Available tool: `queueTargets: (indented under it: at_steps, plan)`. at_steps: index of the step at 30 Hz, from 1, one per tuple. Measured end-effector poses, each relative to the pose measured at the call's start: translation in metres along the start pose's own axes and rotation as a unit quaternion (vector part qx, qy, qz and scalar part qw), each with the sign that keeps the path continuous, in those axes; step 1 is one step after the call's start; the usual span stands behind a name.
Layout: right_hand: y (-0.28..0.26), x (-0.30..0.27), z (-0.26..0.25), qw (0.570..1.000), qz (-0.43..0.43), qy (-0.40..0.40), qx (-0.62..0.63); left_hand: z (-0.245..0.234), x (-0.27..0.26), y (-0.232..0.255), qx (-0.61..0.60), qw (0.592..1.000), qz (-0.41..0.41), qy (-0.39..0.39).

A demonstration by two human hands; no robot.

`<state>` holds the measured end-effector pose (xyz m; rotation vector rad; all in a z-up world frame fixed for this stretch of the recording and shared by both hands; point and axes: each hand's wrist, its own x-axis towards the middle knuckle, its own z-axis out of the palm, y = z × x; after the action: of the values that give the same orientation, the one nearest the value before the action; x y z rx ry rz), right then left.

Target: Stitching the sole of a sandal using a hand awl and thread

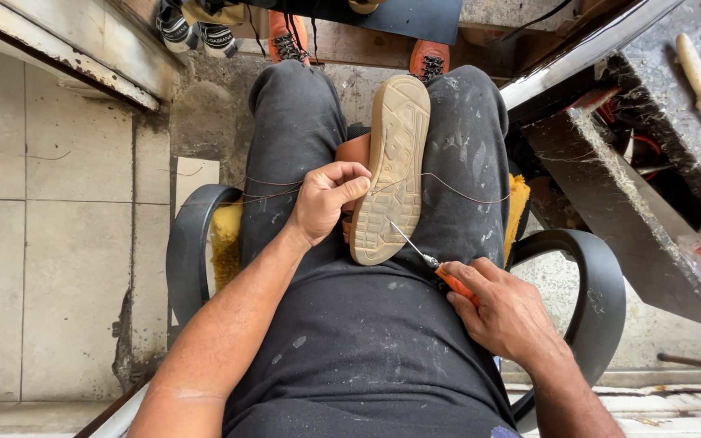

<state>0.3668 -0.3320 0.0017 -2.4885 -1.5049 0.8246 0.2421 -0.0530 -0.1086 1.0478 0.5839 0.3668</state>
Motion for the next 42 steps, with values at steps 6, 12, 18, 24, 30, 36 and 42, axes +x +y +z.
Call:
queueTargets:
  at_steps: [6,12,18,24,30,36,42]
  plan:
    - [-0.001,0.0,-0.002,1.0,0.005,-0.012,-0.009,-0.001,0.0,-0.001,0.034,0.999,0.032,-0.012]
    - [-0.002,0.001,-0.002,1.0,0.008,-0.019,-0.009,-0.007,0.003,-0.006,0.066,0.997,0.037,-0.01]
    - [-0.002,-0.003,-0.005,1.0,0.005,-0.02,0.008,-0.006,0.0,-0.002,0.063,0.998,0.024,-0.019]
    - [-0.012,-0.013,-0.017,0.997,0.017,-0.012,0.077,-0.013,-0.005,-0.004,0.0,0.997,0.017,-0.076]
    - [-0.021,-0.008,-0.011,0.991,0.009,0.052,0.12,-0.018,-0.002,-0.006,0.014,0.996,0.006,-0.092]
    - [-0.027,0.003,-0.004,0.99,-0.016,0.091,0.103,-0.014,-0.005,-0.01,-0.041,0.998,0.021,-0.045]
    - [-0.032,0.01,0.001,0.96,-0.051,0.168,0.217,-0.004,-0.008,-0.02,-0.077,0.993,0.039,0.082]
